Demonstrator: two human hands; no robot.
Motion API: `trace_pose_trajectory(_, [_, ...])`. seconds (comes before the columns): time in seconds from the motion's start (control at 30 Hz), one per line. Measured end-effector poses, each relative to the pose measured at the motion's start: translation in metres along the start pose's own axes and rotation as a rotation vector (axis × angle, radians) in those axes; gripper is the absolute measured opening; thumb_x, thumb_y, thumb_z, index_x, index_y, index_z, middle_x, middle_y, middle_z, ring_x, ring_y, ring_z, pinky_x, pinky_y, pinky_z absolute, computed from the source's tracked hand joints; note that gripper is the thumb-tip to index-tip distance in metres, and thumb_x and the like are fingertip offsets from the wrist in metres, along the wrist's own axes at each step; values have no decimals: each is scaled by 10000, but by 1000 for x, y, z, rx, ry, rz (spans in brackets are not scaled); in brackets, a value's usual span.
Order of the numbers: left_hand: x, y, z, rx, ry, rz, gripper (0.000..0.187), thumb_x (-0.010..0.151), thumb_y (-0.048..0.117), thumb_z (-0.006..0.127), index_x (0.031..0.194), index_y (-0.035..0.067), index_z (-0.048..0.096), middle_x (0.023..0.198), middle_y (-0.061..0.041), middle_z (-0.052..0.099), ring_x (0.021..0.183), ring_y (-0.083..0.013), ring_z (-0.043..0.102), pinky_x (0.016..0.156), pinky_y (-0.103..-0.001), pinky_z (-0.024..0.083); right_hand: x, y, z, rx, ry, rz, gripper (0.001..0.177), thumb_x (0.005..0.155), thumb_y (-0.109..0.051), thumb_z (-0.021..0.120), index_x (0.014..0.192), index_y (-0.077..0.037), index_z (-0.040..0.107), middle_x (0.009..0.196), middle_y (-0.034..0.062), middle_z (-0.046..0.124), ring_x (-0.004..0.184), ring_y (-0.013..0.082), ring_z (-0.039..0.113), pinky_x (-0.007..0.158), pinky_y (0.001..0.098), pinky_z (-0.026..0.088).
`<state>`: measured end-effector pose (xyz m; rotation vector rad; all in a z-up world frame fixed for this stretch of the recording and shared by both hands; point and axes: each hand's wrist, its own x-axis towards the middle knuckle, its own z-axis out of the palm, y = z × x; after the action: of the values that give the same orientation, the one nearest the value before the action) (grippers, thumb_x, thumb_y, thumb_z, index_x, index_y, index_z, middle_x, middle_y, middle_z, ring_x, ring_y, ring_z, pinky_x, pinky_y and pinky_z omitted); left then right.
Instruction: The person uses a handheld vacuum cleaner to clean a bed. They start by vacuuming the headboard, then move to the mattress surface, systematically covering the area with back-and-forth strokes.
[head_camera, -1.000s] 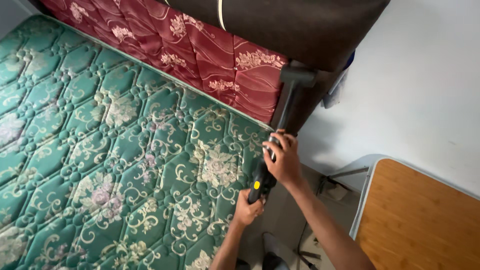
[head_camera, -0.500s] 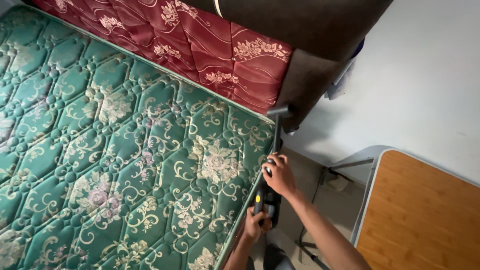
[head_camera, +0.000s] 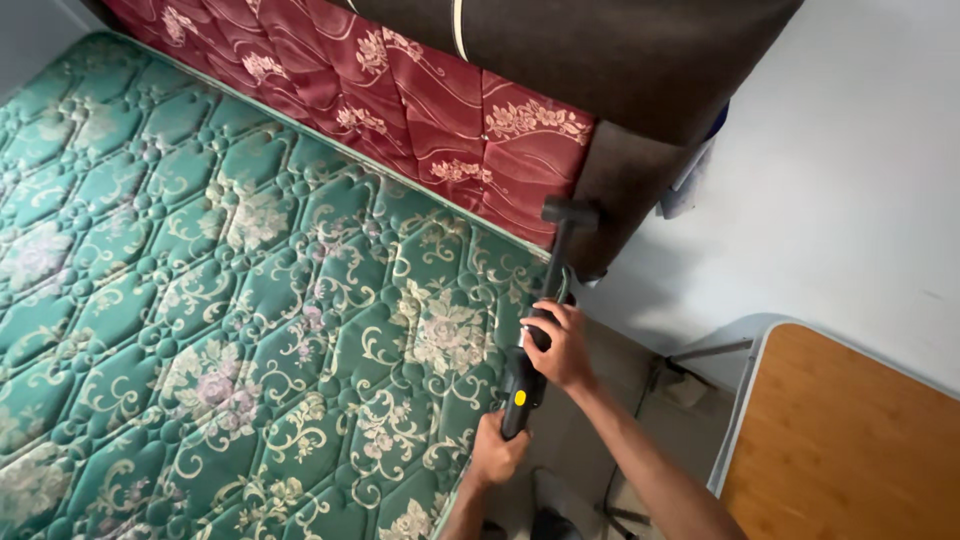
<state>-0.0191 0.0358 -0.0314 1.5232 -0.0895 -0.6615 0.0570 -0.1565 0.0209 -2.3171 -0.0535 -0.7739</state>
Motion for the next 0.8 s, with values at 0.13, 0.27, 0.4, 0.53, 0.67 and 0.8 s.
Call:
trace_pose_trajectory(0.13, [-3, 30, -3, 194, 92, 136, 180, 755, 102, 682, 654, 30, 550, 516, 16, 492, 456, -103, 437, 428, -325, 350, 31, -24, -14, -5, 85, -73, 233, 783, -89, 785, 1013, -119, 762, 1276, 79, 629, 1236, 332, 532, 1081, 459, 410])
trace_pose_trajectory(0.27, [23, 68, -1, 95, 98, 226, 122, 760, 119, 671, 704, 39, 596, 554, 24, 493, 501, -87, 415, 449, -331, 349, 73, -30, -26, 18, 99, -128, 258, 813, -83, 779, 1067, -109, 747, 1305, 95, 614, 1275, 351, 516, 1114, 466, 413])
trace_pose_trajectory(0.4, [46, 81, -5, 248, 146, 265, 187, 753, 125, 700, 668, 19, 572, 516, 11, 476, 477, -90, 418, 451, -322, 371, 94, -24, -27, 23, 74, -128, 257, 836, -80, 775, 1089, -116, 748, 1310, 95, 618, 1266, 343, 522, 1105, 452, 428])
trace_pose_trajectory(0.53, [55, 60, -11, 181, 133, 229, 167, 744, 105, 691, 667, 16, 573, 534, 27, 487, 491, -79, 422, 451, -324, 369, 83, -16, -9, -12, 68, -109, 256, 819, -83, 781, 1071, -119, 747, 1307, 95, 609, 1267, 349, 512, 1104, 462, 420])
trace_pose_trajectory(0.67, [56, 36, -16, 124, 114, 206, 182, 757, 103, 679, 655, 18, 554, 540, 28, 477, 499, -78, 413, 452, -329, 349, 68, -2, 11, -15, 51, -115, 259, 823, -110, 778, 1078, -137, 742, 1324, 84, 594, 1273, 339, 503, 1114, 461, 403])
trace_pose_trajectory(0.8, [57, 20, -25, 139, 116, 167, 205, 761, 98, 672, 644, 25, 521, 532, 25, 457, 500, -76, 403, 446, -331, 343, 52, 16, 35, -14, 6, -98, 239, 847, -161, 764, 1085, -156, 740, 1332, 70, 588, 1277, 334, 496, 1123, 466, 381])
